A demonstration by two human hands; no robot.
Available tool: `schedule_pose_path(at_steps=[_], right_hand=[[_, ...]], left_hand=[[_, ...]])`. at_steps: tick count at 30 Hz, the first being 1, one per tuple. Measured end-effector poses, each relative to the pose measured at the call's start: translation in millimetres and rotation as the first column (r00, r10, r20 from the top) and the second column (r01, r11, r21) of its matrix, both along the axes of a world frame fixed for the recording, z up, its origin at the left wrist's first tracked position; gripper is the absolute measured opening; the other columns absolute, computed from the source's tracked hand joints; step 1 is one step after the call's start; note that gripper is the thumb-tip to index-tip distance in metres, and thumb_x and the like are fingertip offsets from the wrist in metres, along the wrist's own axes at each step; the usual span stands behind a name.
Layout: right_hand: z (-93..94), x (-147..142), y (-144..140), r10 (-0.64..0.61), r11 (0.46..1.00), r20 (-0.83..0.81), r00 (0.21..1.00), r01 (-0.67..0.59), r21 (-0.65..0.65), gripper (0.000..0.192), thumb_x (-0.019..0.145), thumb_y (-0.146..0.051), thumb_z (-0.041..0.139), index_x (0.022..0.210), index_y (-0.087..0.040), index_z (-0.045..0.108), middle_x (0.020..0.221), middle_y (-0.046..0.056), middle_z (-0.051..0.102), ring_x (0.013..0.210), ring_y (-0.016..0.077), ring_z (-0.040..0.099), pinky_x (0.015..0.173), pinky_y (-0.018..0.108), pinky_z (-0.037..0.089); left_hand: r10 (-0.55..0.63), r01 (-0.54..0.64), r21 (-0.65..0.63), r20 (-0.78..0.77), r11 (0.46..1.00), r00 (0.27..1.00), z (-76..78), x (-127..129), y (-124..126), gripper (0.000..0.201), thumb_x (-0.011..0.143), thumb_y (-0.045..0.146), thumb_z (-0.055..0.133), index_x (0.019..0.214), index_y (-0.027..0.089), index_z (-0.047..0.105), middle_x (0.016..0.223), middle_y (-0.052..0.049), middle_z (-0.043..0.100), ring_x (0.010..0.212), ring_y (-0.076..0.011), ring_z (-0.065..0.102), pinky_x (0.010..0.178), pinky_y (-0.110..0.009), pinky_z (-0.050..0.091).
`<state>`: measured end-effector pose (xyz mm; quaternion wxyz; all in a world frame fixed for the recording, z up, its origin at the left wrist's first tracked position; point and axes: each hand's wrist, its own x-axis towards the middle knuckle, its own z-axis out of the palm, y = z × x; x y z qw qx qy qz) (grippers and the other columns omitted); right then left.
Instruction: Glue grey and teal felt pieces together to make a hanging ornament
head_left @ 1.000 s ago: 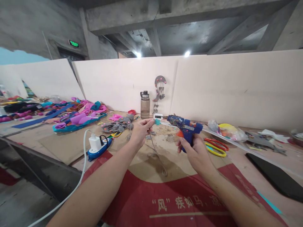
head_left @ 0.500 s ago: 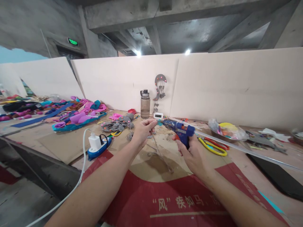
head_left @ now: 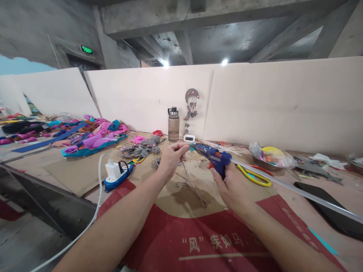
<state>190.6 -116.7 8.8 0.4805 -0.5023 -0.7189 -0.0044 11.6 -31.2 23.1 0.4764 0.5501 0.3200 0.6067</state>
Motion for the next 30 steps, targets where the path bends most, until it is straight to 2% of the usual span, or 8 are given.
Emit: schedule_pose_path(at_steps=[10, 17, 30], right_hand=[[-3.0, -1.3, 1.4, -0.092, 0.995, 0.05, 0.994, 0.09, 0.049, 0.026, 0.087, -0.035, 0.044, 0.103, -0.016, 0.052, 0.092, 0.014, 0.065, 0.082, 0.027, 0.062, 0.075, 0.04, 0.047], [-2.8, -1.8, 1.3, -0.098, 0.993, 0.073, 0.993, 0.093, 0.072, 0.025, 0.089, -0.036, 0.043, 0.102, -0.017, 0.053, 0.089, 0.013, 0.065, 0.081, 0.0262, 0.062, 0.073, 0.039, 0.048], [-4.6, -2.2, 1.6, -0.095, 0.993, 0.058, 0.994, 0.09, 0.078, 0.028, 0.089, -0.037, 0.043, 0.107, -0.018, 0.052, 0.096, 0.014, 0.066, 0.087, 0.0275, 0.062, 0.078, 0.041, 0.048]], left_hand=[[-0.012, 0.012, 0.009, -0.007, 1.0, 1.0, -3.8, 0.1, 3.1, 0.032, 0.067, 0.044, 0.073, 0.076, 0.014, 0.066, 0.048, 0.004, 0.049, 0.042, -0.004, 0.036, 0.041, -0.018, 0.021], [-0.01, 0.01, 0.001, -0.009, 1.0, 1.0, -2.4, -0.9, 2.4, 0.034, 0.066, 0.045, 0.074, 0.076, 0.013, 0.066, 0.048, 0.005, 0.048, 0.042, -0.0037, 0.036, 0.041, -0.018, 0.021], [-0.009, 0.009, -0.015, 0.004, 1.0, 1.0, -1.9, 0.2, 1.1, 0.034, 0.065, 0.045, 0.074, 0.075, 0.014, 0.065, 0.047, 0.005, 0.047, 0.042, -0.0038, 0.035, 0.041, -0.018, 0.02]])
